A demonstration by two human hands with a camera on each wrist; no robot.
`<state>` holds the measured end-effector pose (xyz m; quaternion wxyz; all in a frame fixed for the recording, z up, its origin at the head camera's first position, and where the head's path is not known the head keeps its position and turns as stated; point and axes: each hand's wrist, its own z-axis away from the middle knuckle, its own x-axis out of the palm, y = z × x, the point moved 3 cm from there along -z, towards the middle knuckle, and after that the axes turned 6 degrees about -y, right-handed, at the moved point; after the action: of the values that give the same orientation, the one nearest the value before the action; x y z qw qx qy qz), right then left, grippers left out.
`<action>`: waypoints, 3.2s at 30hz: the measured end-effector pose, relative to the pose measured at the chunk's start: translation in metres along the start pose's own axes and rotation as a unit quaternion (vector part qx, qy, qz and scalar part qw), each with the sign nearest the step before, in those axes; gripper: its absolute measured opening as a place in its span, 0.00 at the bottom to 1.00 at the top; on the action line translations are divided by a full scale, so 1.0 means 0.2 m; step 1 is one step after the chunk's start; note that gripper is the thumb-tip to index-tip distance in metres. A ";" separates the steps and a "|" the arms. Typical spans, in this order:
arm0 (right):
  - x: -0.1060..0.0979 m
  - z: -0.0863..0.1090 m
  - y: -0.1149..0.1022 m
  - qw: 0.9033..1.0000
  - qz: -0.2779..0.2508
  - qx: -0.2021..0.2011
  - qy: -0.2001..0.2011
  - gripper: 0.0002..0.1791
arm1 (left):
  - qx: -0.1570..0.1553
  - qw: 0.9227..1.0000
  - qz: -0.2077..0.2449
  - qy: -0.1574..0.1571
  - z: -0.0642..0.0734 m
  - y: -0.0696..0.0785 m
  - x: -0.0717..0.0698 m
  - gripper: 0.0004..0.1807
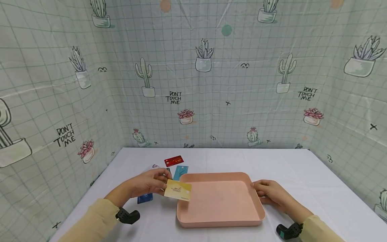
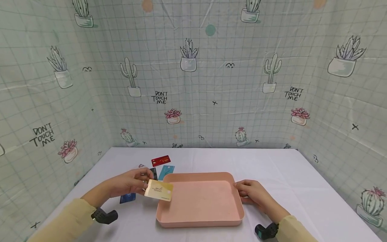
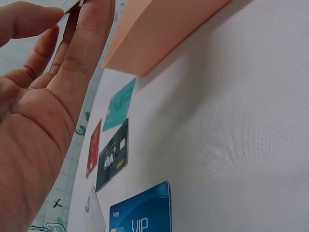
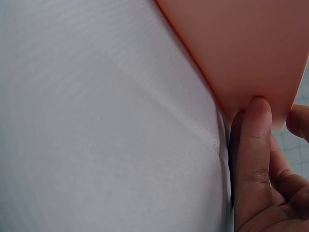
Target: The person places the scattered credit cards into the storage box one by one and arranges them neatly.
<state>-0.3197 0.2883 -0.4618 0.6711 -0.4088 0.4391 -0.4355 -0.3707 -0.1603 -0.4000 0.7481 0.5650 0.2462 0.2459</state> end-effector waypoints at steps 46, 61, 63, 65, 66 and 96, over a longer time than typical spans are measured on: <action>-0.01 0.02 0.00 1.000 -0.010 -0.004 -0.020 0.31 | -0.012 0.999 0.021 -0.031 -0.08 -0.02 0.12 0.26; -0.02 0.01 0.00 1.000 -0.008 -0.006 -0.017 0.31 | -0.008 0.998 0.031 -0.046 -0.10 -0.02 0.15 0.19; -0.02 0.01 0.01 1.000 -0.005 -0.009 -0.020 0.31 | -0.007 0.998 0.032 -0.049 -0.10 -0.03 0.16 0.19; -0.02 0.01 0.01 1.000 -0.008 -0.005 -0.018 0.31 | -0.005 0.998 0.033 -0.051 -0.11 -0.03 0.16 0.19; -0.02 0.01 0.01 1.000 -0.009 -0.003 -0.017 0.31 | -0.005 0.998 0.033 -0.052 -0.11 -0.03 0.16 0.20; 0.00 0.00 0.00 1.000 -0.009 -0.006 -0.013 0.31 | -0.028 0.999 0.025 -0.028 -0.16 0.01 0.18 0.24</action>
<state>-0.3205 0.2889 -0.4621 0.6704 -0.4227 0.4288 -0.4336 -0.3649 -0.1135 -0.4099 0.7640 0.5565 0.2035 0.2553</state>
